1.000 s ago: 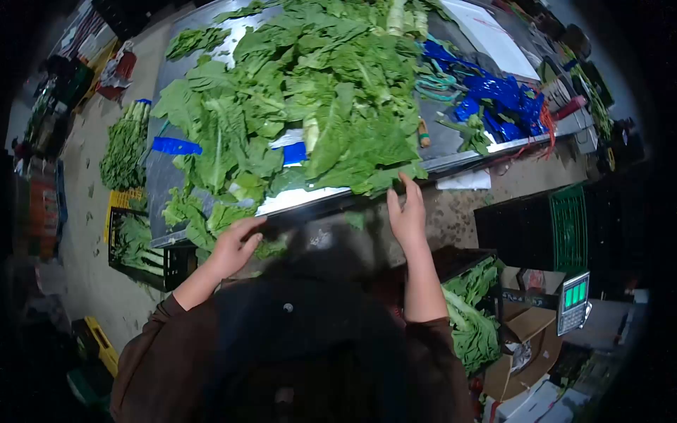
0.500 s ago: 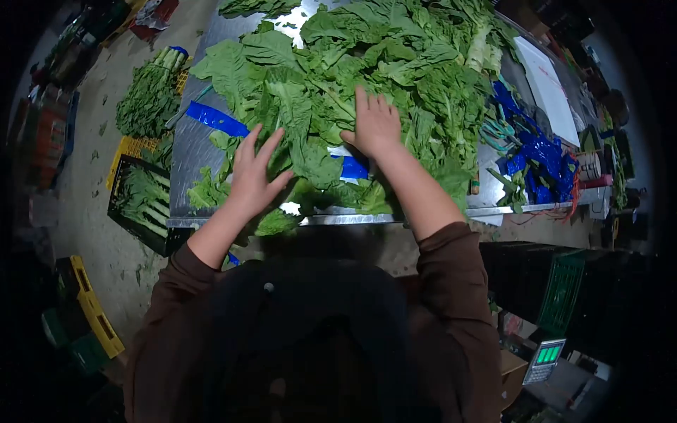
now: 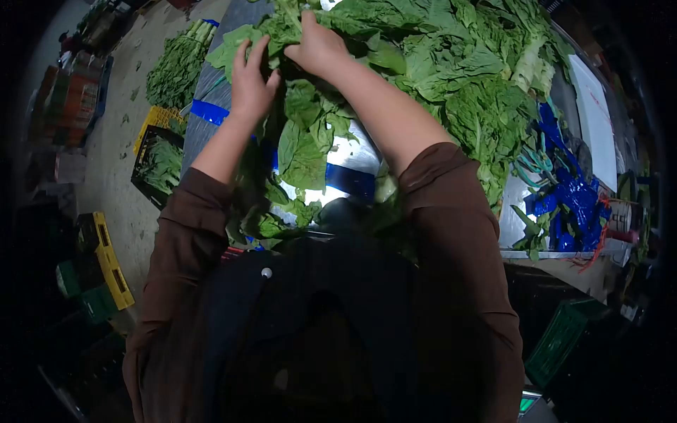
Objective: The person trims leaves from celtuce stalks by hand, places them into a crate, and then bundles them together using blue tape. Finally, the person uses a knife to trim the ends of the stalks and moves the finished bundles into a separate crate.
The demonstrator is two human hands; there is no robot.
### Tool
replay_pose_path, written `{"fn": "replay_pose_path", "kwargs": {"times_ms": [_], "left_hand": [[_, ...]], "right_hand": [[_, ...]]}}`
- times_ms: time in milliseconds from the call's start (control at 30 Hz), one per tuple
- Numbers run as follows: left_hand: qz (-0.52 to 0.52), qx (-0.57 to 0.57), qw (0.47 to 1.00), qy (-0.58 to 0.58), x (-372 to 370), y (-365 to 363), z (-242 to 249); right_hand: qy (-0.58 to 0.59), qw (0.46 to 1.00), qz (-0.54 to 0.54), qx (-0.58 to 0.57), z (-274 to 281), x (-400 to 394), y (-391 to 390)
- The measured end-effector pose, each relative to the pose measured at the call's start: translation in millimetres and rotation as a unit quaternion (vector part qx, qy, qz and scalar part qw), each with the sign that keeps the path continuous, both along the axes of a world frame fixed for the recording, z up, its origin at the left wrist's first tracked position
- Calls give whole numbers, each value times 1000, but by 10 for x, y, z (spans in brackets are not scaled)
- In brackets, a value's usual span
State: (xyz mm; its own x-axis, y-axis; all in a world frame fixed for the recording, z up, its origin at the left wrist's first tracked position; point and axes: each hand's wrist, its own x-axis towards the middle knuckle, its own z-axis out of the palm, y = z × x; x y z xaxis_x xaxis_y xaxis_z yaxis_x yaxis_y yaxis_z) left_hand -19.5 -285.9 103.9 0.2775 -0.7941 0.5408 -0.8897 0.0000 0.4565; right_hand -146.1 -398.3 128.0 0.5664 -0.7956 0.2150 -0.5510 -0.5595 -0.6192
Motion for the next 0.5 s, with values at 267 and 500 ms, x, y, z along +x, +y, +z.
{"fn": "replay_pose_path", "kwargs": {"times_ms": [267,500], "left_hand": [[27,94,990,-97,206,297,-6],[-336,291,751,488,-1098,834,-593]], "right_hand": [[38,995,-46,-86,112,-852,-167],[342,923,-127,125,-99,-1945,1178]]}}
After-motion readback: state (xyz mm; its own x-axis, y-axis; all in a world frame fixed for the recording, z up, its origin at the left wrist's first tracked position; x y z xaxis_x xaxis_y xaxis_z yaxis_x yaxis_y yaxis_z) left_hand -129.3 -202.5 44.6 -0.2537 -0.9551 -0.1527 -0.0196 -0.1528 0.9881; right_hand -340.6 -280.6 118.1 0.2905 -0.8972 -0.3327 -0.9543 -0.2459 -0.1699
